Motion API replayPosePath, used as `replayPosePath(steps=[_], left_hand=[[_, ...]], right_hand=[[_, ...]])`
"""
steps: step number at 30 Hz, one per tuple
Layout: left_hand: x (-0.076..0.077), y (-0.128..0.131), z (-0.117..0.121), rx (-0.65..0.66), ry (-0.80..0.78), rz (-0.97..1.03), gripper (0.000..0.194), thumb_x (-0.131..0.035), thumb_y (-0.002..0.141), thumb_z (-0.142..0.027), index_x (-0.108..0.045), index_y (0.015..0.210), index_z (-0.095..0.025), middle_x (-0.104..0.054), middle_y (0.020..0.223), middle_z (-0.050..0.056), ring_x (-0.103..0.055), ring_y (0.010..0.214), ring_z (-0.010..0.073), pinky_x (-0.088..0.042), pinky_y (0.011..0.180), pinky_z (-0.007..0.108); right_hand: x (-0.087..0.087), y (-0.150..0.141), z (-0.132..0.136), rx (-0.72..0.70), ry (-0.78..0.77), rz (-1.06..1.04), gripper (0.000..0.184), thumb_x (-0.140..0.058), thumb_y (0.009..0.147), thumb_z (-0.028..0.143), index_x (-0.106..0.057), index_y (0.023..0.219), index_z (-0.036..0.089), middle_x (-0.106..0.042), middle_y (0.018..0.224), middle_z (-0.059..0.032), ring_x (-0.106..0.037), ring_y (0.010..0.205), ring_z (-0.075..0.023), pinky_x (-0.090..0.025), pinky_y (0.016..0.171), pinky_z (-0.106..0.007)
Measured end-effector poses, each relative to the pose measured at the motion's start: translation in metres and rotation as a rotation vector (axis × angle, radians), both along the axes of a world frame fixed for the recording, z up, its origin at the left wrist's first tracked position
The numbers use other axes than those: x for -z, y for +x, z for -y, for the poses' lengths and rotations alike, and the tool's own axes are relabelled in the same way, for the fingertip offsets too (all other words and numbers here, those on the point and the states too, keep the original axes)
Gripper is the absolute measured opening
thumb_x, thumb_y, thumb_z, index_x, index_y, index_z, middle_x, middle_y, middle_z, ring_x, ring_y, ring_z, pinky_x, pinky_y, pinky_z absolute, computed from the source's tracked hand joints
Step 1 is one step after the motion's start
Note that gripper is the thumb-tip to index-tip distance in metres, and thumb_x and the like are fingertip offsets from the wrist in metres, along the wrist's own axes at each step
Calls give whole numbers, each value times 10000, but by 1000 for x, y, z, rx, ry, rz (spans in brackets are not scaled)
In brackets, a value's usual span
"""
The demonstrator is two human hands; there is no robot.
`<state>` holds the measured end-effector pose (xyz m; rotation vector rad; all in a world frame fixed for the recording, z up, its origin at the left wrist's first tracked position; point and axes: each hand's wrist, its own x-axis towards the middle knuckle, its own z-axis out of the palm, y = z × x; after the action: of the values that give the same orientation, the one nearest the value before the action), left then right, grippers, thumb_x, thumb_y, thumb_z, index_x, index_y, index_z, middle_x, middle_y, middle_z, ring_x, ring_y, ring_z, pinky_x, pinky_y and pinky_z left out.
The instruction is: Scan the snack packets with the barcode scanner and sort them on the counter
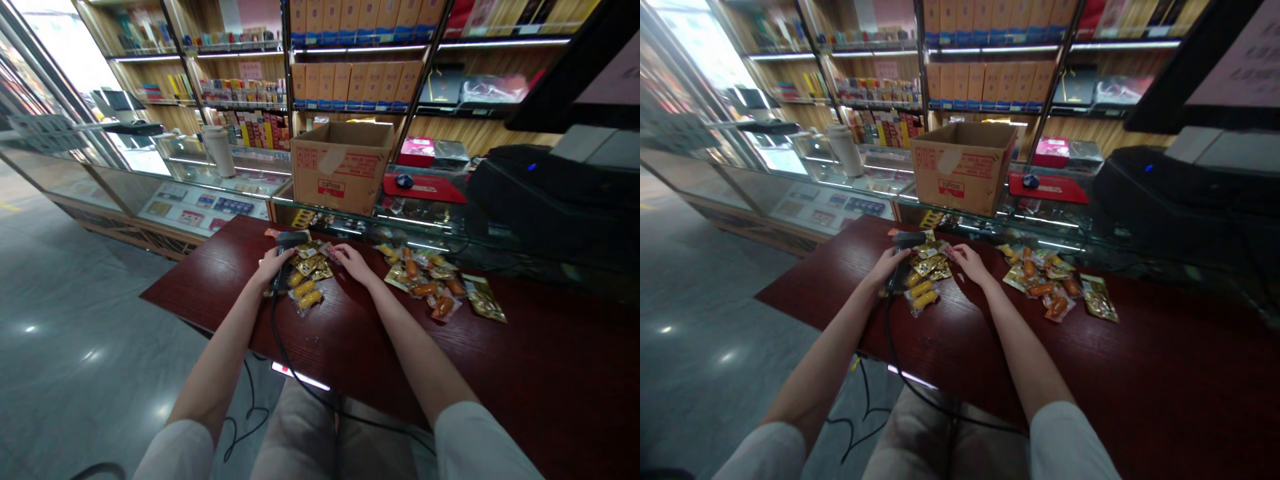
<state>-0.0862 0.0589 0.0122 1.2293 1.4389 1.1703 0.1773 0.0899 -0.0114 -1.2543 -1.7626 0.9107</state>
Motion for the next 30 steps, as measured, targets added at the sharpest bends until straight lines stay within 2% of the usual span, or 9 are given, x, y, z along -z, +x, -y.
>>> replayPosePath(steps=[3,5,6,9,11,17,23,27,30], left_hand=[[-13,9,4,-14,87,-145,242,-776,701,-425,-719,816,-221,-741,854,67,-619,1169,353,-369,1116,522],[-22,15,10,21,126,-187,217,-756,729,-408,-721,837,-222,-743,880,62,-602,1215,353,-299,1173,540],[-26,19,14,43,133,-181,240,-749,735,-420,-720,853,-212,-740,894,65,-611,1195,348,-324,1162,527],[-33,32,24,121,108,-73,373,-753,719,-490,-714,922,-180,-730,918,72,-654,1055,317,-488,987,433],[-33,41,28,196,67,19,445,-773,698,-529,-699,948,-168,-719,870,68,-669,919,277,-529,843,374],[-21,54,26,358,-29,114,543,-752,697,-674,-684,855,-160,-609,596,29,-547,549,166,-438,553,294],[-9,49,20,447,-32,189,731,-573,765,-842,-747,876,-141,-602,548,55,-504,479,143,-364,461,263],[-10,51,20,447,-49,212,736,-630,743,-822,-733,895,-110,-650,624,62,-516,484,124,-364,453,247],[-14,53,22,423,-55,251,692,-663,761,-773,-718,919,-101,-680,680,70,-528,493,121,-377,457,247]], right_hand=[[2,9,1,78,-114,-277,425,-612,835,535,-658,1107,212,-707,976,-42,-639,818,-180,-530,704,-303],[4,10,1,94,-181,-433,491,-686,753,570,-654,1091,215,-700,942,-35,-632,752,-165,-533,659,-299],[5,9,1,99,-205,-500,499,-721,721,562,-649,1073,217,-698,934,-33,-636,743,-162,-543,665,-303],[6,7,3,118,-247,-623,459,-760,699,527,-615,1023,236,-691,931,-23,-667,767,-162,-582,732,-335],[5,6,5,135,-256,-641,416,-746,728,527,-587,995,250,-687,942,-16,-686,803,-169,-600,772,-359],[3,6,5,204,-267,-742,331,-709,815,473,-546,1012,262,-707,986,-12,-716,890,-173,-607,846,-382],[7,6,-2,202,-234,-836,331,-742,796,432,-547,1000,258,-724,983,-4,-726,898,-174,-599,888,-406],[10,4,-8,263,-216,-840,314,-730,783,425,-569,990,254,-725,999,-7,-716,895,-177,-605,856,-398],[11,3,-11,243,-193,-829,344,-736,757,448,-574,996,260,-722,996,0,-708,882,-176,-609,832,-389]])
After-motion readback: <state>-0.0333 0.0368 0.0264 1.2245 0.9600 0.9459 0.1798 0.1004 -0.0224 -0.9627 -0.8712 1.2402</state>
